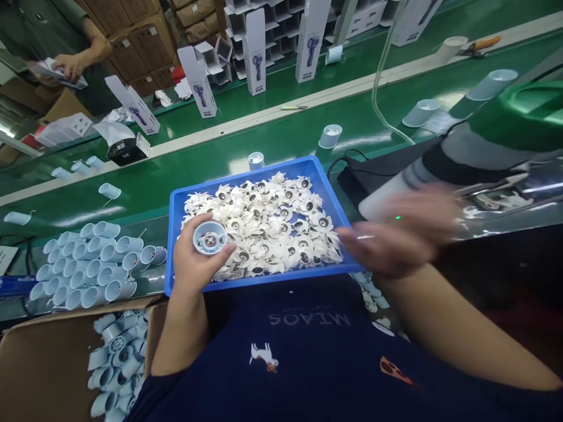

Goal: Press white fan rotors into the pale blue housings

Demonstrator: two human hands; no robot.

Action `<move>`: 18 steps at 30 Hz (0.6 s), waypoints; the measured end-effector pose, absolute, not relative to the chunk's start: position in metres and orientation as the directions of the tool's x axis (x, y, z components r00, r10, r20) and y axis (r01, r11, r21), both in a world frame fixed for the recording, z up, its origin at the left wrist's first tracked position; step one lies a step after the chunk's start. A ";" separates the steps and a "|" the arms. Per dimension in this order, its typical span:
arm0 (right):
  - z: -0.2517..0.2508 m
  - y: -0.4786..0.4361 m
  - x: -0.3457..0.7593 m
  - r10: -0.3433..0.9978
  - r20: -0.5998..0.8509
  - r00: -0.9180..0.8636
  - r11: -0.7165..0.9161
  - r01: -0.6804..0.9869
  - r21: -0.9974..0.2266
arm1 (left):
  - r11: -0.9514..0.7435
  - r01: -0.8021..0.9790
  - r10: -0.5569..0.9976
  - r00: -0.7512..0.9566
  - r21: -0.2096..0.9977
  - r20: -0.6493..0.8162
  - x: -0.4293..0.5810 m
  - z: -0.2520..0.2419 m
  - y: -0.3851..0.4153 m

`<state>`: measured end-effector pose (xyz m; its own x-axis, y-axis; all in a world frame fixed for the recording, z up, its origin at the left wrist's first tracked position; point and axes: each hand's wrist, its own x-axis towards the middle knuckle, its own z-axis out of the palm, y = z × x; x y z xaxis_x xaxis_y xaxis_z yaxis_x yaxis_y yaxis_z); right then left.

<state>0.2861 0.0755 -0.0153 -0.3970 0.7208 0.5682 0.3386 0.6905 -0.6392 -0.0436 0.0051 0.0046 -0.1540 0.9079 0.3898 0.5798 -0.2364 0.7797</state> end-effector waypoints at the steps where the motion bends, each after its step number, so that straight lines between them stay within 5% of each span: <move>1: -0.016 0.078 0.270 0.677 0.493 -0.546 0.729 0.408 -0.550 | -0.250 0.581 0.912 -0.127 0.774 0.390 -0.039 0.005 0.007; 4: -0.023 0.094 0.230 0.543 0.116 -0.832 0.829 0.508 -0.233 | -0.276 0.596 0.911 -0.089 0.754 0.403 -0.032 0.006 0.008; 9: -0.029 0.121 0.207 0.583 -0.051 -0.811 0.800 0.584 -0.138 | -0.229 0.581 0.913 -0.150 0.781 0.380 -0.039 0.007 0.000; 13: -0.034 0.121 0.198 0.673 -0.099 -0.733 0.710 0.678 -0.189 | -0.201 0.576 0.919 -0.168 0.792 0.356 -0.041 0.005 -0.001; 18: -0.036 0.117 0.189 0.764 -0.092 -0.639 0.546 0.715 -0.437 | -0.219 0.577 0.917 -0.153 0.787 0.368 -0.039 0.004 0.003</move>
<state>0.1892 0.1173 -0.0356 -0.6391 0.7636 -0.0916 0.7149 0.5460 -0.4368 -0.0395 0.0032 0.0037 -0.1533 0.9171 0.3679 0.5771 -0.2191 0.7867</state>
